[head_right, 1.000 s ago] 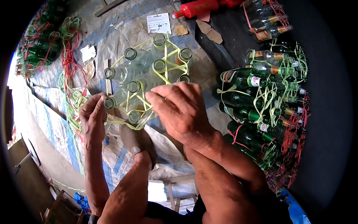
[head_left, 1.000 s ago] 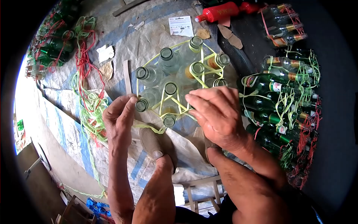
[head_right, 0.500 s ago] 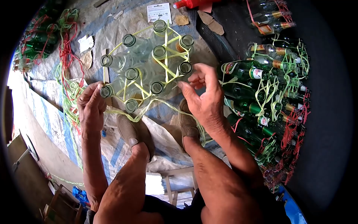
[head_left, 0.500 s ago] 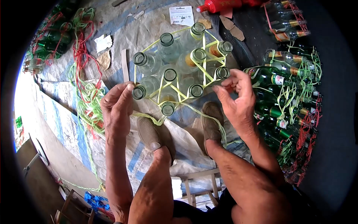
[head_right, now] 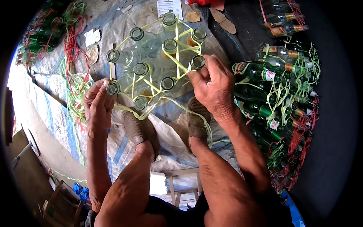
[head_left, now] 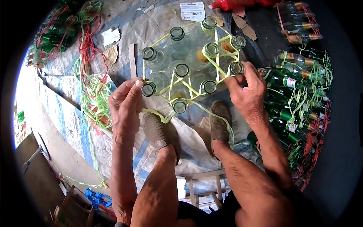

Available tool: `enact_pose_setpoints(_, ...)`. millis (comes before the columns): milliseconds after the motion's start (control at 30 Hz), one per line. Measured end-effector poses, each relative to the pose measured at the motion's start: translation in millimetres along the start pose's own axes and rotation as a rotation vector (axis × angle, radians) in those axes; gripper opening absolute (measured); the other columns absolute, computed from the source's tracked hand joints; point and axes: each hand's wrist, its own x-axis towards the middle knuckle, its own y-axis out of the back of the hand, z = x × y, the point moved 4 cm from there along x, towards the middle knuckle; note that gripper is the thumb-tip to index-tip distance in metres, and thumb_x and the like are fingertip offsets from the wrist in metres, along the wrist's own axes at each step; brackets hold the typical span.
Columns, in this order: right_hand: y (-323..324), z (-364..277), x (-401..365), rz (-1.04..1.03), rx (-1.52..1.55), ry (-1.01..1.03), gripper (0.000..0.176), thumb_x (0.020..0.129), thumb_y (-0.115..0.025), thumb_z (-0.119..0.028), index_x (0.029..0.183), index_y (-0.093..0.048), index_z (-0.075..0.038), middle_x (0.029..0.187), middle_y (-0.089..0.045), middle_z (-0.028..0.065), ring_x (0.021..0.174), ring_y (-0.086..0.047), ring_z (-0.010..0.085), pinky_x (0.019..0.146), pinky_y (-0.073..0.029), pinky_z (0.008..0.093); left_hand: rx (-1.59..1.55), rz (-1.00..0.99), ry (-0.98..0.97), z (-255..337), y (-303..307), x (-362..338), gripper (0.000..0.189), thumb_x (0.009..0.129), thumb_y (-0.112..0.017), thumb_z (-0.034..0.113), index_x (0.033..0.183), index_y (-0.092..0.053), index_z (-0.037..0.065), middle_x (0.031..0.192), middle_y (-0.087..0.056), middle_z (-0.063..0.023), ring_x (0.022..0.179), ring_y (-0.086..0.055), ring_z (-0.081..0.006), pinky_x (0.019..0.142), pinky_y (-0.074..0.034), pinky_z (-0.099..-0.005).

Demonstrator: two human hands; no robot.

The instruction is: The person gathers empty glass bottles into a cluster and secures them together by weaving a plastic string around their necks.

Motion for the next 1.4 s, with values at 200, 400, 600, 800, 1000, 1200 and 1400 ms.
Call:
enact_pose_setpoints(200,7.6,10.7,20.8,-0.061,0.022,-0.006,0.034,0.084,-0.08,-0.006,0.114,-0.068,0.003,0.074,-0.056,0.0073,0.066,-0.056,0.0256,0.064,-0.05,0.0407,-0.021,0.082,-0.001,-9.7,-11.1,-21.0,0.016,0.105,-0.074,0.013,0.115,-0.078,0.0,0.063,-0.047,0.011,0.051,-0.029,-0.0001,0.048,-0.019,-0.024)
enact_pose_setpoints(400,19.6,7.5,67.9,-0.133,0.01,0.253,0.032,0.086,-0.073,0.0,0.117,-0.068,-0.001,0.079,-0.059,0.0129,0.071,-0.06,0.0333,0.067,-0.05,0.0438,0.079,0.0,0.042,-24.9,-31.7,-65.0,0.016,0.101,-0.08,0.011,0.109,-0.081,-0.003,0.082,-0.071,0.0023,0.071,-0.057,-0.0034,0.063,-0.044,-0.0209)
enact_pose_setpoints(600,9.9,13.2,113.7,-0.263,-0.052,0.427,0.036,0.088,-0.066,0.008,0.123,-0.066,-0.001,0.101,-0.067,0.0096,0.083,-0.064,0.0236,0.068,-0.054,0.0337,0.122,-0.07,0.052,-22.2,-68.3,-76.4,0.01,0.099,-0.08,0.006,0.104,-0.08,-0.002,0.078,-0.066,0.0036,0.068,-0.053,-0.0035,0.061,-0.038,-0.0219)
enact_pose_setpoints(800,-0.3,11.0,136.0,-0.128,-0.011,0.626,0.023,0.084,-0.068,0.007,0.106,-0.067,0.0,0.095,-0.069,0.0194,0.091,-0.069,0.0423,0.081,-0.055,0.0464,0.067,-0.118,0.03,-36.0,-85.9,-73.6,0.005,0.101,-0.077,0.004,0.098,-0.076,-0.001,0.069,-0.057,0.0065,0.056,-0.043,-0.0021,0.05,-0.028,-0.0223)
enact_pose_setpoints(1000,0.0,9.1,145.8,-0.14,-0.043,0.601,0.019,0.086,-0.069,0.002,0.104,-0.067,-0.002,0.096,-0.07,0.0171,0.093,-0.069,0.0412,0.08,-0.056,0.0463,0.08,-0.147,0.091,-38.6,-90.5,-72.8,0.008,0.1,-0.08,0.007,0.099,-0.079,-0.002,0.08,-0.069,0.0028,0.072,-0.056,-0.005,0.066,-0.045,-0.0219)
enact_pose_setpoints(1200,-12.7,21.0,159.7,-0.111,-0.002,0.584,0.014,0.089,-0.067,0.003,0.103,-0.064,0.0,0.092,-0.069,0.0194,0.085,-0.068,0.0402,0.076,-0.055,0.0427,0.128,-0.141,0.036,-39.5,-118.0,-61.9,0.011,0.101,-0.079,0.007,0.092,-0.075,0.002,0.068,-0.057,0.0067,0.056,-0.042,-0.0024,0.051,-0.028,-0.0226)
enact_pose_setpoints(1400,-2.8,34.6,124.8,-0.167,0.079,0.252,0.035,0.093,-0.071,0.003,0.127,-0.07,0.0,0.103,-0.075,0.008,0.096,-0.072,0.0161,0.085,-0.058,0.0307,0.084,-0.183,0.139,-39.7,-108.8,-57.0,0.013,0.099,-0.083,0.011,0.102,-0.083,-0.001,0.076,-0.067,0.0074,0.067,-0.052,-0.0005,0.059,-0.039,-0.0198)
